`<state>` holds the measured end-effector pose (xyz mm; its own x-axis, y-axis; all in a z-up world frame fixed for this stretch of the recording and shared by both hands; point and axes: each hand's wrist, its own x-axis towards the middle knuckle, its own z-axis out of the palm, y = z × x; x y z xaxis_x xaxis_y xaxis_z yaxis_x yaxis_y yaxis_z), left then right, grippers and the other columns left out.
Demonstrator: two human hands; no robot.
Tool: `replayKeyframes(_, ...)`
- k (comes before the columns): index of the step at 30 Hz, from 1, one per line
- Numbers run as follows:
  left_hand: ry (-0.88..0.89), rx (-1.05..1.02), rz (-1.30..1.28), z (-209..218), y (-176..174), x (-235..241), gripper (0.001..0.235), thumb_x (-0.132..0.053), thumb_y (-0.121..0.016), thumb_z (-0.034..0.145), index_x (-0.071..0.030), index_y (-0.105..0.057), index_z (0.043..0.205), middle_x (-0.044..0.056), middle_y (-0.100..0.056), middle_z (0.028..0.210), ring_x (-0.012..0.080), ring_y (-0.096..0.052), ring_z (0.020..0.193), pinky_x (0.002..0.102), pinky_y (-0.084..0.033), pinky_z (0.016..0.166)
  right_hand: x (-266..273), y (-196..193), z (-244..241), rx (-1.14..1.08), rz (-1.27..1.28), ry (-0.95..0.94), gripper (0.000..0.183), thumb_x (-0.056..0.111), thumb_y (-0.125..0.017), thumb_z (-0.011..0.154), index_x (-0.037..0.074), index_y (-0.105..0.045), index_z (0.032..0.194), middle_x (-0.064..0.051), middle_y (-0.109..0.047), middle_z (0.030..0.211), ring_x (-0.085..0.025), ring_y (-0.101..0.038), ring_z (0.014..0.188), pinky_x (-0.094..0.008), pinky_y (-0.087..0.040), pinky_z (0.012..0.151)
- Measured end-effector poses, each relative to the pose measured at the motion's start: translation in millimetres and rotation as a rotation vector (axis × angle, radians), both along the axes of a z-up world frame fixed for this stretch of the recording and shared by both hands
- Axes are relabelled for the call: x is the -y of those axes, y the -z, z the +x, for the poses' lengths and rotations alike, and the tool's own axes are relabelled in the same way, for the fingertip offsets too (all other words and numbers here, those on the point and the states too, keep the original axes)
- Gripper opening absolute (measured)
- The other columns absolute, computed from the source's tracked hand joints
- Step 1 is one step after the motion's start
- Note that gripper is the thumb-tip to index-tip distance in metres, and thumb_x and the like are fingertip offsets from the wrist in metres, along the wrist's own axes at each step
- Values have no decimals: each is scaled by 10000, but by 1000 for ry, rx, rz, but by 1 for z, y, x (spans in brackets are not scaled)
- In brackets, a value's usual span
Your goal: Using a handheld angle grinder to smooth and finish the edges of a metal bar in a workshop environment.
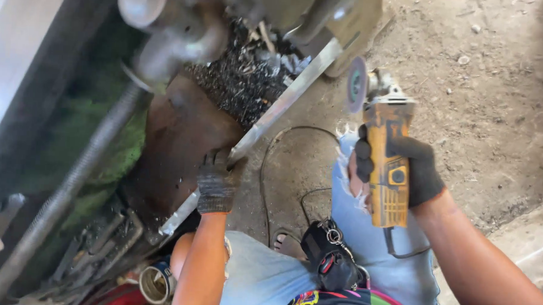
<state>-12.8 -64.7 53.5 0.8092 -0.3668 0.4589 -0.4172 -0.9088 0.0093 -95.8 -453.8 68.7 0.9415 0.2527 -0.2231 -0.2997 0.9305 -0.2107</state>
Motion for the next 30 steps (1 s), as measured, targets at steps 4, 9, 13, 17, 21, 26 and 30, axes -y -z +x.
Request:
replayKeyframes(4,-27,20,10,8,6,-14,491,-501,-920,629,-163,-759,948,59,-673,839,322,-710,718,428,-603,592,-17,-35,-2,-79,-229,-7,464,165,-593,833,-74,-634,1229,-193,-721,875,-299,-699,637,-444,-602,678)
replayKeyframes(9,-14,-236,-50,15,8,-27,404,-473,-769,837,-163,-716,1091,128,-696,987,386,-636,793,507,-510,686,-33,-30,2,-86,-256,-48,579,258,-825,764,-38,-630,1222,-171,-693,966,-293,-665,744,-375,-563,676)
replayKeyframes(13,-36,-213,-58,15,18,-37,407,-512,-761,835,-202,-703,1091,97,-672,955,365,-639,736,512,-516,599,-66,-43,12,-68,-344,-61,538,235,-830,759,-26,-634,1187,-165,-657,924,-277,-625,689,-388,-497,622)
replayKeyframes(17,-2,-186,-84,12,16,-46,409,-484,-769,841,-172,-683,1090,111,-640,991,363,-608,673,518,-494,561,-90,-43,19,-68,-562,-97,515,251,-825,753,-19,-638,1150,-184,-659,874,-321,-648,717,-415,-530,617)
replayKeyframes(21,-17,-279,-49,14,25,-50,422,-512,-723,867,-192,-664,1135,96,-639,1130,336,-631,717,498,-520,570,-116,-57,24,-191,-1061,-52,347,99,-733,723,-115,-609,966,-281,-659,778,-405,-649,572,-492,-572,505)
replayKeyframes(26,-10,-283,-69,17,24,-54,401,-504,-735,841,-202,-671,1096,69,-631,1038,323,-636,683,487,-513,525,-165,-104,35,-251,-1744,-184,332,-45,-758,674,19,-678,990,-104,-683,808,-214,-646,673,-380,-546,603)
replayKeyframes(30,2,-287,-57,16,28,-54,410,-515,-751,827,-210,-673,1090,56,-628,1011,302,-644,809,481,-547,567,-188,-103,32,-272,-1907,-311,392,-21,-801,670,78,-714,1039,-45,-729,887,-155,-654,788,-340,-542,688)
